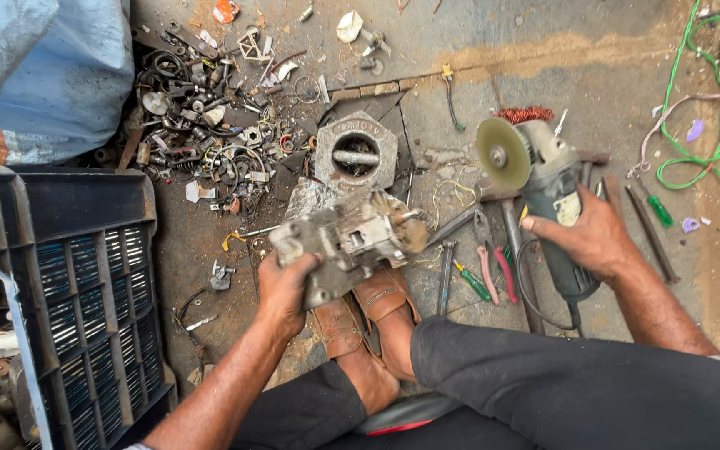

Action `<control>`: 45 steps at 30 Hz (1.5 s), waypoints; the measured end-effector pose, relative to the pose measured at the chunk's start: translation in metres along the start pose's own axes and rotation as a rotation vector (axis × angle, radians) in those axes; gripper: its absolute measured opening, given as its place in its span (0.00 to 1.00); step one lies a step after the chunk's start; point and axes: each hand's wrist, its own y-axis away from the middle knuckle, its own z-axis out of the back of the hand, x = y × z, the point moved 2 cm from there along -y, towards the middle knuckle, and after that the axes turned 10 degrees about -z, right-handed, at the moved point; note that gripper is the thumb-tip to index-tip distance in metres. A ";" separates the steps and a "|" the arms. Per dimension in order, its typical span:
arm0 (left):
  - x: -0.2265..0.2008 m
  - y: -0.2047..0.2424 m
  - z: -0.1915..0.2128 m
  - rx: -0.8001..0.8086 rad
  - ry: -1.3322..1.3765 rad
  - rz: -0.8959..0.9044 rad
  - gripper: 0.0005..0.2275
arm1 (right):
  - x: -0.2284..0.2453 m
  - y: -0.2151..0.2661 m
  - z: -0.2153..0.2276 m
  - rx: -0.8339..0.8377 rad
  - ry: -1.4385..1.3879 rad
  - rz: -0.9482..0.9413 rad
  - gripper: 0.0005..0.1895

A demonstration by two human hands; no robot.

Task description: The person uses an angle grinder to smooth the surface of a metal part. They hold the part with one hand and operate the grinder with the other, rotating the part to access different areas.

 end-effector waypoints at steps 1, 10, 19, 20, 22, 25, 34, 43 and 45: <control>0.002 -0.002 0.005 -0.007 0.048 -0.024 0.25 | -0.001 -0.001 0.001 0.000 -0.007 0.017 0.36; 0.019 -0.017 0.043 0.105 0.236 0.074 0.26 | 0.005 0.004 -0.004 0.028 -0.048 0.000 0.33; 0.080 -0.016 0.088 0.298 0.549 0.075 0.33 | -0.001 0.000 -0.005 0.033 -0.013 -0.013 0.36; 0.084 -0.015 0.090 0.312 0.569 0.062 0.34 | -0.001 0.000 -0.005 0.030 -0.009 -0.008 0.36; 0.093 -0.013 0.095 0.297 0.550 0.052 0.36 | -0.004 0.000 -0.008 0.056 -0.081 -0.048 0.36; 0.099 -0.016 0.098 0.290 0.531 0.049 0.39 | -0.004 -0.003 -0.007 0.053 -0.103 -0.074 0.38; 0.086 -0.004 0.084 0.232 0.483 0.061 0.40 | -0.006 0.001 0.000 -0.011 -0.029 -0.075 0.36; 0.039 0.031 0.018 0.012 0.586 -0.023 0.27 | -0.003 0.007 0.005 -0.020 -0.085 -0.094 0.33; 0.029 0.038 0.000 -0.020 0.562 -0.059 0.26 | -0.003 0.007 0.006 -0.031 -0.062 -0.104 0.33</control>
